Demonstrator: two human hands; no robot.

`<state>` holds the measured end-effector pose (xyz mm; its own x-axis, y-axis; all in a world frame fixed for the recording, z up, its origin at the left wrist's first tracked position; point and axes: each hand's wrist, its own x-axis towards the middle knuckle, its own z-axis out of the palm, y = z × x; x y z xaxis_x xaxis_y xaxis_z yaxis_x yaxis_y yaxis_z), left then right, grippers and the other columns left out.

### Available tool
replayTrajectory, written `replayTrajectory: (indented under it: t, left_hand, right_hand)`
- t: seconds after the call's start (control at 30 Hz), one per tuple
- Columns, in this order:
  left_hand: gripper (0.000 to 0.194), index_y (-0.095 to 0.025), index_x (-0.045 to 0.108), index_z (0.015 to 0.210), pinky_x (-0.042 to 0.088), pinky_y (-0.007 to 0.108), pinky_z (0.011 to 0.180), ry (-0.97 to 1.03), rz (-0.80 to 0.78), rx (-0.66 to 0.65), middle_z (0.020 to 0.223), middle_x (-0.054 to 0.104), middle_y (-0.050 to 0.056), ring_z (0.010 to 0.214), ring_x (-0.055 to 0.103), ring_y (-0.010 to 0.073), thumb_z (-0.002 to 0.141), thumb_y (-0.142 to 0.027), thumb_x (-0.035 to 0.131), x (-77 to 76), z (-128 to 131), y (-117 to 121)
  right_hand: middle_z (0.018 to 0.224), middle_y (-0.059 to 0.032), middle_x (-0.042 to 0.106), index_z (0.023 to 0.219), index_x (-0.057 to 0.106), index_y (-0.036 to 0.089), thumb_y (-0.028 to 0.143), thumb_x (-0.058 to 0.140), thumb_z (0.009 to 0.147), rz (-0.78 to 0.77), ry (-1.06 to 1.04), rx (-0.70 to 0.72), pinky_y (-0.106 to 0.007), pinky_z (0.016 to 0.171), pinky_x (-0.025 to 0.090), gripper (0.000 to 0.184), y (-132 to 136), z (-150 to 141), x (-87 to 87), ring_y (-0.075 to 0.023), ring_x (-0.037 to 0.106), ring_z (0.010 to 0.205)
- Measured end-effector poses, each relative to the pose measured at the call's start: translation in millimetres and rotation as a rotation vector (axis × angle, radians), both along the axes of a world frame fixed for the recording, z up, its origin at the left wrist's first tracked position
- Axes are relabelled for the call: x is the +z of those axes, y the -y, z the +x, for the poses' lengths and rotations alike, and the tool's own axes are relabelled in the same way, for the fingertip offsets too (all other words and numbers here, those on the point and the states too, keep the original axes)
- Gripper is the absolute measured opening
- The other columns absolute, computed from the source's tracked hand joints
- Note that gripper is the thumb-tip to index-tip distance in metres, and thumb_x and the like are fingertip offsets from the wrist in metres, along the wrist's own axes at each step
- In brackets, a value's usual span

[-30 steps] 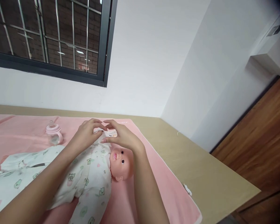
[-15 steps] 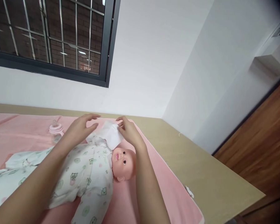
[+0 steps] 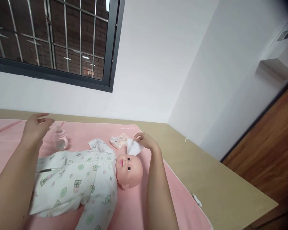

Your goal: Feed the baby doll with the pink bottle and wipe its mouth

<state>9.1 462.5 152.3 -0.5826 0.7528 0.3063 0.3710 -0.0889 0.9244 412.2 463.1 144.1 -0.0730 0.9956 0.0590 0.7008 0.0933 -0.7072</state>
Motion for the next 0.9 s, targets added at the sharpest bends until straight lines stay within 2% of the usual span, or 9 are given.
replayTrajectory:
  t: [0.13,0.3,0.43,0.57,0.63,0.77,0.9]
  left_hand:
    - [0.041,-0.014,0.058,0.107,0.050,0.023,0.067,0.237,0.016,0.010,0.083,0.057,0.000,0.073,0.057,0.0119,0.067,-0.014,0.063,2.0,0.2,-1.2]
    - [0.030,-0.015,0.056,0.096,0.051,0.024,0.075,0.335,0.094,0.030,0.080,0.054,-0.003,0.075,0.056,0.0103,0.066,-0.009,0.061,10.4,7.4,3.7]
    - [0.031,-0.015,0.055,0.094,0.051,0.025,0.076,0.359,0.094,0.032,0.078,0.052,-0.004,0.075,0.054,0.0099,0.065,-0.007,0.061,10.5,7.0,4.8]
    - [0.030,-0.015,0.054,0.094,0.050,0.025,0.074,0.365,0.102,0.031,0.078,0.052,-0.004,0.076,0.055,0.0108,0.066,-0.008,0.062,8.0,5.0,2.4]
    - [0.031,-0.016,0.054,0.095,0.050,0.025,0.073,0.358,0.110,0.015,0.079,0.052,-0.004,0.077,0.055,0.0115,0.066,-0.010,0.062,6.6,4.3,0.8]
    - [0.033,-0.016,0.053,0.096,0.050,0.024,0.074,0.337,0.104,-0.013,0.079,0.052,-0.004,0.079,0.055,0.0115,0.065,-0.011,0.063,2.4,2.3,-3.2]
    - [0.035,-0.015,0.051,0.097,0.050,0.023,0.072,0.303,0.067,-0.055,0.080,0.052,-0.003,0.080,0.055,0.0121,0.065,-0.012,0.062,-3.8,-1.2,-10.0]
  right_hand:
    - [0.085,-0.0045,0.069,0.080,0.073,0.016,0.013,0.047,0.074,0.081,-0.194,0.048,-0.024,0.065,0.042,0.028,-5.6,1.2,-3.5,-0.0140,0.056,0.073]
    - [0.109,-0.0071,0.068,0.097,0.073,0.016,0.023,0.050,0.076,0.189,-0.505,0.068,-0.028,0.080,0.047,0.031,-14.7,-9.2,-8.7,-0.0176,0.060,0.092]
    - [0.122,-0.0078,0.063,0.111,0.067,0.018,0.023,0.060,0.074,0.098,-0.709,0.162,-0.031,0.090,0.048,0.039,-26.3,-13.0,-28.3,-0.0180,0.061,0.101]
    - [0.121,-0.0086,0.063,0.118,0.063,0.018,0.017,0.061,0.073,-0.105,-0.709,0.141,-0.036,0.096,0.048,0.045,-34.8,-13.3,-52.8,-0.0172,0.063,0.099]
    - [0.121,-0.0094,0.064,0.123,0.060,0.018,0.015,0.061,0.073,-0.159,-0.689,0.115,-0.037,0.097,0.048,0.050,-36.4,-13.9,-61.6,-0.0171,0.064,0.098]
    - [0.127,-0.0099,0.060,0.133,0.051,0.018,0.014,0.061,0.073,-0.158,-0.691,0.093,-0.035,0.098,0.048,0.061,-37.3,-14.5,-70.9,-0.0167,0.063,0.101]
    - [0.139,-0.0075,0.051,0.135,0.049,0.024,0.018,0.064,0.071,-0.122,-0.718,0.104,-0.037,0.097,0.049,0.066,-40.0,-9.8,-74.5,-0.0176,0.063,0.102]
